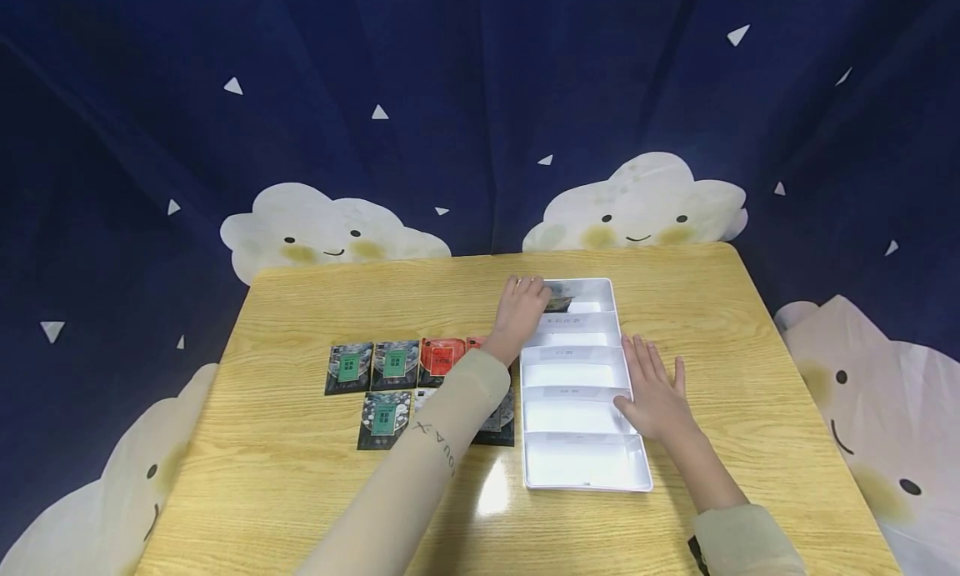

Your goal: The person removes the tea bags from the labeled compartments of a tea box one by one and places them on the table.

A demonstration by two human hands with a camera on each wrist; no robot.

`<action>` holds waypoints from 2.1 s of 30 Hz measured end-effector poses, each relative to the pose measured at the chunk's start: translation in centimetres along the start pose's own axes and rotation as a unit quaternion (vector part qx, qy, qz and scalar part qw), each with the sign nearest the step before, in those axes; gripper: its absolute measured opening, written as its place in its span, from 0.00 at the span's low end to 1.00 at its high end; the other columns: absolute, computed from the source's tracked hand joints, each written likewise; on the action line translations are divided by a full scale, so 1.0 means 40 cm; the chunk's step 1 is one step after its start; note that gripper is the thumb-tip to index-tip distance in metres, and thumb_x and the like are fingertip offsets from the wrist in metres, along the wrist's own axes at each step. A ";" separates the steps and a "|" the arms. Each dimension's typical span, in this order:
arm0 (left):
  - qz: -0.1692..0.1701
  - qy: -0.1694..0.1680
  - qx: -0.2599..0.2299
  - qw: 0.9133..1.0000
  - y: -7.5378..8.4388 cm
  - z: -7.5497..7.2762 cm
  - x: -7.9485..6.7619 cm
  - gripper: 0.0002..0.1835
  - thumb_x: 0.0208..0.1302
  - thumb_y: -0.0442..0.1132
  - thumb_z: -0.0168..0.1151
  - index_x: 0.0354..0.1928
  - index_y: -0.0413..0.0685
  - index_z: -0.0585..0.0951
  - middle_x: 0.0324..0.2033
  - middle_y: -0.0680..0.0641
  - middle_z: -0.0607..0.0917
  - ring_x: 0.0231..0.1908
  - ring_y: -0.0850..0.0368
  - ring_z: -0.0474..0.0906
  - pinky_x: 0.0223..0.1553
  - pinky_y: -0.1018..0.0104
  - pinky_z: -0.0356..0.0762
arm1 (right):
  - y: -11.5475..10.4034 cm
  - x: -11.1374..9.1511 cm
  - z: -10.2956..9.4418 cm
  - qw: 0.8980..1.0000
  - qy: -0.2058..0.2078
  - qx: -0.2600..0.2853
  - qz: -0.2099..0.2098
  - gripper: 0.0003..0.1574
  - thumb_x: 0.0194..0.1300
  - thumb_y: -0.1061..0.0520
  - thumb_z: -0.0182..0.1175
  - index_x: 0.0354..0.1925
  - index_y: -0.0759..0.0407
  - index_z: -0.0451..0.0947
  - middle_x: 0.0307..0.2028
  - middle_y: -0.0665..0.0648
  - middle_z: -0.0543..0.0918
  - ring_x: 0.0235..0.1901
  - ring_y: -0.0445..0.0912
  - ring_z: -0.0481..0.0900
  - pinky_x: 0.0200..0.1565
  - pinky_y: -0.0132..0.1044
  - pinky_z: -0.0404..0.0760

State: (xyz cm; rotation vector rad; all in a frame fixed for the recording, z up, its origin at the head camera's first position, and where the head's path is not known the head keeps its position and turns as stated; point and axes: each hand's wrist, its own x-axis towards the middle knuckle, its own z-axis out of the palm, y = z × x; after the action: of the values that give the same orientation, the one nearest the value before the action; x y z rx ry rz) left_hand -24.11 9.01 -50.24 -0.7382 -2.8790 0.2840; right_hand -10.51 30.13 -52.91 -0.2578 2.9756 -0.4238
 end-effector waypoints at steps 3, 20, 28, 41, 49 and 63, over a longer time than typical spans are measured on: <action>0.000 0.009 -0.004 1.000 0.001 0.002 -0.007 0.15 0.68 0.41 0.45 0.53 0.64 0.71 0.48 0.60 0.70 0.49 0.62 0.63 0.58 0.63 0.52 | -0.001 -0.001 -0.003 1.000 -0.004 0.000 0.001 0.56 0.58 0.49 0.49 0.70 0.54 0.23 0.69 0.66 0.39 0.67 0.63 0.37 0.58 0.65 0.26; -0.017 0.176 -0.040 0.983 -0.018 -0.016 -0.039 0.12 0.67 0.36 0.44 0.49 0.60 0.67 0.44 0.54 0.67 0.48 0.59 0.64 0.53 0.64 0.60 | 0.003 -0.003 -0.004 1.000 -0.006 0.003 0.000 0.56 0.58 0.49 0.50 0.70 0.55 0.24 0.69 0.67 0.39 0.67 0.64 0.37 0.57 0.65 0.24; -0.001 0.267 -0.062 0.962 -0.034 -0.046 -0.070 0.12 0.61 0.33 0.43 0.43 0.56 0.71 0.42 0.52 0.69 0.45 0.57 0.65 0.50 0.62 0.62 | 0.001 -0.003 -0.006 1.000 -0.005 0.002 0.000 0.56 0.58 0.49 0.50 0.70 0.56 0.25 0.69 0.67 0.39 0.67 0.64 0.37 0.57 0.66 0.27; 0.019 0.310 -0.097 0.946 -0.100 -0.054 -0.185 0.14 0.61 0.33 0.35 0.39 0.52 0.72 0.39 0.49 0.69 0.41 0.55 0.64 0.47 0.60 0.62 | 0.000 0.000 -0.004 1.000 -0.003 0.011 0.000 0.56 0.58 0.50 0.50 0.70 0.55 0.24 0.69 0.67 0.39 0.67 0.63 0.36 0.57 0.62 0.20; 0.005 0.316 -0.136 0.939 -0.171 -0.045 -0.277 0.16 0.66 0.33 0.29 0.37 0.48 0.71 0.38 0.47 0.69 0.39 0.52 0.63 0.44 0.57 0.61 | -0.004 -0.002 -0.009 1.000 -0.007 0.012 0.001 0.56 0.58 0.50 0.51 0.70 0.57 0.26 0.69 0.67 0.39 0.67 0.63 0.37 0.57 0.62 0.20; -0.054 0.315 -0.157 0.934 -0.307 0.009 -0.473 0.14 0.67 0.36 0.32 0.32 0.45 0.70 0.34 0.45 0.70 0.35 0.48 0.64 0.43 0.52 0.61 | -0.001 0.000 -0.003 1.000 -0.002 0.007 -0.001 0.56 0.57 0.50 0.51 0.70 0.57 0.27 0.70 0.66 0.38 0.67 0.63 0.37 0.58 0.65 0.24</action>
State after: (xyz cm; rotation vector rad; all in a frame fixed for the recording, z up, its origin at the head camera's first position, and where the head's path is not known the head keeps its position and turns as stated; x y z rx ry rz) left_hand -13.44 -10.85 -49.81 -0.5745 -2.3447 -0.3744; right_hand -10.51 30.13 -52.78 -0.2589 2.9678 -0.4444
